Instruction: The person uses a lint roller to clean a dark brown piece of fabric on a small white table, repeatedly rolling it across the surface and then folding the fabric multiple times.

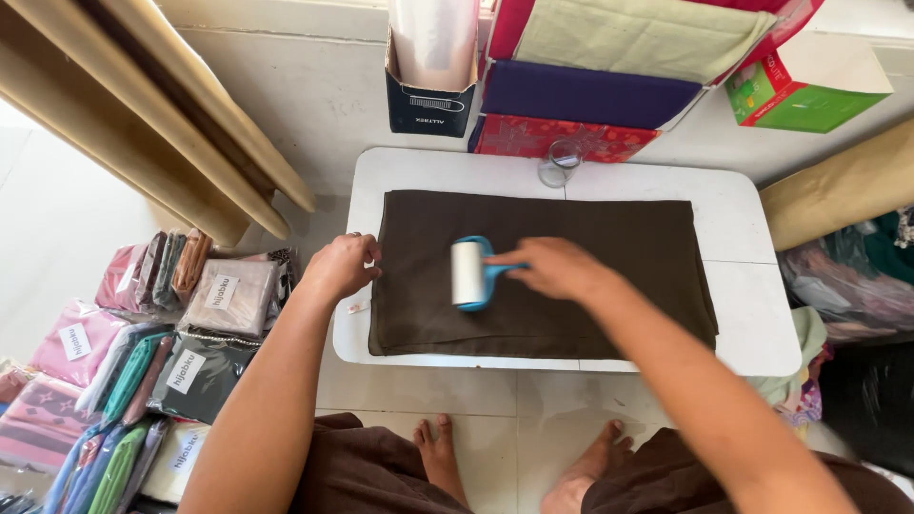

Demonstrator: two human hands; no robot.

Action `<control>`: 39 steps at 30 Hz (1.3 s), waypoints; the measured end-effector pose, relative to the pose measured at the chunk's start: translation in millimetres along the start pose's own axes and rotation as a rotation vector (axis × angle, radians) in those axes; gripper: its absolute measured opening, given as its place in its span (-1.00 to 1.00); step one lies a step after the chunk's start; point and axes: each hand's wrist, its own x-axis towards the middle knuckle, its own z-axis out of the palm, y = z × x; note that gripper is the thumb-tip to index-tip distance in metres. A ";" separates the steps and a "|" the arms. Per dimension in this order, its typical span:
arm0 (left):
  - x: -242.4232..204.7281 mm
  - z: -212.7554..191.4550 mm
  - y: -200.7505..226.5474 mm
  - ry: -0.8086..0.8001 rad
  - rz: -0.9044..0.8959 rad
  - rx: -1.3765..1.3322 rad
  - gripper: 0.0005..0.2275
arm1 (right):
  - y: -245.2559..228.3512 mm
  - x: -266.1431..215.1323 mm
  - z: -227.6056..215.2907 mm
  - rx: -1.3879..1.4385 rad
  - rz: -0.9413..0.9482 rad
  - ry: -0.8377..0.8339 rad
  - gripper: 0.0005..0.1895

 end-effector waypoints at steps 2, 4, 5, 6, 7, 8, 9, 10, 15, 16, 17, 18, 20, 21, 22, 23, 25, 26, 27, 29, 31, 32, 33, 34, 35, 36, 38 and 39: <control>-2.5 -1.0 -3.8 0.015 0.006 0.001 -0.76 | -37.2 37.2 20.4 0.027 -0.022 0.004 -0.61; 0.2 -3.1 -6.6 0.033 0.016 0.003 -0.73 | -62.0 71.3 41.3 0.052 -0.043 0.012 -0.58; 1.5 -1.7 -9.1 0.052 0.012 0.010 -0.71 | -69.6 85.5 55.1 0.038 -0.058 0.023 -0.57; 3.2 -0.2 -11.5 0.071 0.008 0.016 -0.69 | -76.9 99.9 69.1 0.023 -0.074 0.034 -0.56; 4.8 -2.1 -10.9 0.063 0.011 0.026 -0.69 | -81.0 94.3 59.7 0.034 -0.068 0.037 -0.56; 7.0 -3.5 -10.1 0.072 0.029 -0.027 -0.66 | -84.4 89.0 50.5 -0.098 -0.102 0.076 -0.58; 5.5 -1.2 -10.8 0.067 0.047 -0.075 -0.64 | -90.1 79.8 46.6 -0.218 -0.129 0.108 -0.60; 4.7 3.8 -10.6 0.044 0.049 -0.061 -0.64 | -75.7 59.3 35.7 -0.195 -0.116 0.105 -0.60; -4.0 1.6 9.3 -0.063 0.229 -0.163 -0.66 | 26.9 -7.6 -38.1 -0.117 0.117 0.081 -0.64; -8.5 7.9 6.7 -0.064 0.214 -0.170 -0.66 | 35.4 -7.0 -41.2 -0.116 0.104 0.070 -0.64; -7.7 12.0 6.8 -0.108 0.208 -0.145 -0.64 | 46.2 -7.3 -46.4 -0.166 0.194 0.003 -0.62; -6.9 16.1 8.1 -0.153 0.202 -0.119 -0.63 | 57.7 -8.1 -52.2 -0.215 0.284 -0.064 -0.60; -10.0 7.3 15.6 -0.168 0.182 -0.096 -0.62 | 38.3 17.3 -53.7 -0.155 0.262 -0.082 -0.58; -11.3 2.8 19.0 -0.184 0.162 -0.069 -0.62 | 28.7 30.1 -53.4 -0.091 0.242 -0.098 -0.57; -7.3 7.4 15.3 -0.183 0.161 -0.068 -0.62 | 16.8 49.8 -45.6 -0.091 0.240 -0.097 -0.57; -3.3 12.2 12.7 -0.189 0.147 -0.032 -0.62 | 5.4 67.2 -37.0 -0.087 0.175 -0.060 -0.56; 4.0 21.5 8.0 -0.203 0.142 0.012 -0.62 | -11.4 104.3 -15.8 -0.076 0.122 -0.019 -0.56; 7.1 25.7 5.4 -0.212 0.146 0.016 -0.60 | -17.1 124.3 -3.3 -0.066 0.095 0.019 -0.58; 10.2 29.6 3.6 -0.221 0.150 0.019 -0.59 | -22.3 144.1 8.1 -0.057 0.068 0.056 -0.59; 7.6 25.1 9.1 -0.249 0.157 0.028 -0.56 | -32.0 164.7 21.7 -0.026 0.068 0.088 -0.57; 4.2 18.3 14.5 -0.277 0.175 0.038 -0.54 | -34.1 173.4 29.9 -0.001 0.077 0.123 -0.55; 1.6 13.4 16.8 -0.307 0.153 0.039 -0.51 | -32.1 171.6 31.7 0.029 0.060 0.120 -0.54; 1.4 10.0 22.3 -0.337 0.139 0.037 -0.48 | -26.4 167.4 32.0 0.054 0.050 0.117 -0.54; 4.4 13.4 18.7 -0.344 0.168 0.041 -0.48 | -15.7 155.0 25.4 0.049 0.079 0.123 -0.54; 6.9 17.5 14.7 -0.352 0.136 0.052 -0.47 | -6.1 143.0 18.6 0.099 0.074 0.089 -0.53; 9.4 21.3 10.0 -0.360 0.104 0.064 -0.46 | 2.2 131.1 11.8 0.150 0.069 0.057 -0.51; 16.2 29.5 2.6 -0.364 0.111 0.063 -0.45 | 29.0 85.2 -16.7 0.127 0.099 0.041 -0.53; 17.7 33.0 -3.7 -0.366 0.093 0.064 -0.44 | 38.8 63.6 -29.9 0.114 0.107 0.019 -0.55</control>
